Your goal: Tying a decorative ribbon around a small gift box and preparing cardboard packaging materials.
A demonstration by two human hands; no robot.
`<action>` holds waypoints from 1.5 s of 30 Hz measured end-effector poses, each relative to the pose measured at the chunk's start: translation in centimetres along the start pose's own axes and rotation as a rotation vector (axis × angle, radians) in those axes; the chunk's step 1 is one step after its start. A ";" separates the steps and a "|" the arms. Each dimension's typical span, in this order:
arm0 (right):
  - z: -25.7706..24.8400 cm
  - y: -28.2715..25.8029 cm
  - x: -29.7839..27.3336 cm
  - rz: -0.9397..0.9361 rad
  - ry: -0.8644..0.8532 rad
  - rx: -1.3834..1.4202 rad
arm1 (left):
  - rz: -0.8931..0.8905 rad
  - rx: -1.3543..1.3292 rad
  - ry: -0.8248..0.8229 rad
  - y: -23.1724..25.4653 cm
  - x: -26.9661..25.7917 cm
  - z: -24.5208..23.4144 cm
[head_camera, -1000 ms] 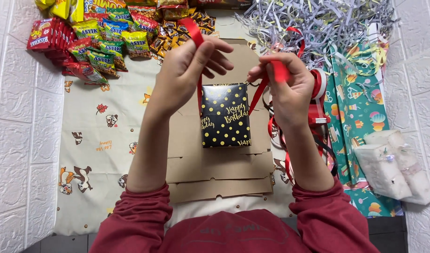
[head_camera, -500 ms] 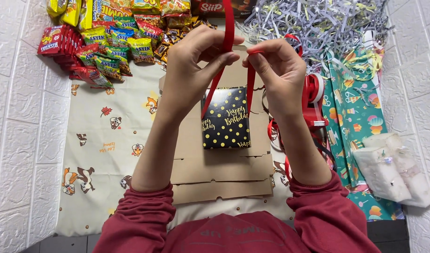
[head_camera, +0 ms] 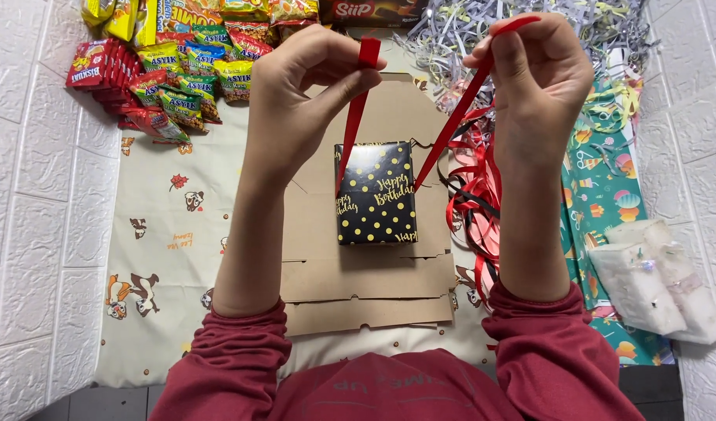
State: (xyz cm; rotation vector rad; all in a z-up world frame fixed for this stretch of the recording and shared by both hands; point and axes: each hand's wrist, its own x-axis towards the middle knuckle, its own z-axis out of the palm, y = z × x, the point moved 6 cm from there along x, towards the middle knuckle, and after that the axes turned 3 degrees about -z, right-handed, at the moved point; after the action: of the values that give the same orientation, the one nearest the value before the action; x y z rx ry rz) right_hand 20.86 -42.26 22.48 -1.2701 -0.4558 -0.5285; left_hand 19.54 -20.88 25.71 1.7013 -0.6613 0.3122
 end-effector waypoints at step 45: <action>6.0 -0.2 -0.8 -0.145 -0.267 -0.346 | 0.378 0.532 0.234 -5.4 -3.3 6.5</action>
State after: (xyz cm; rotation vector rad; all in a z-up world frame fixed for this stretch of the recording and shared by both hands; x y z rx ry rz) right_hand 19.95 -36.37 23.57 -1.6592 -0.7053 -0.5787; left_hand 19.11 -25.63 18.02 1.9871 -0.7662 1.0121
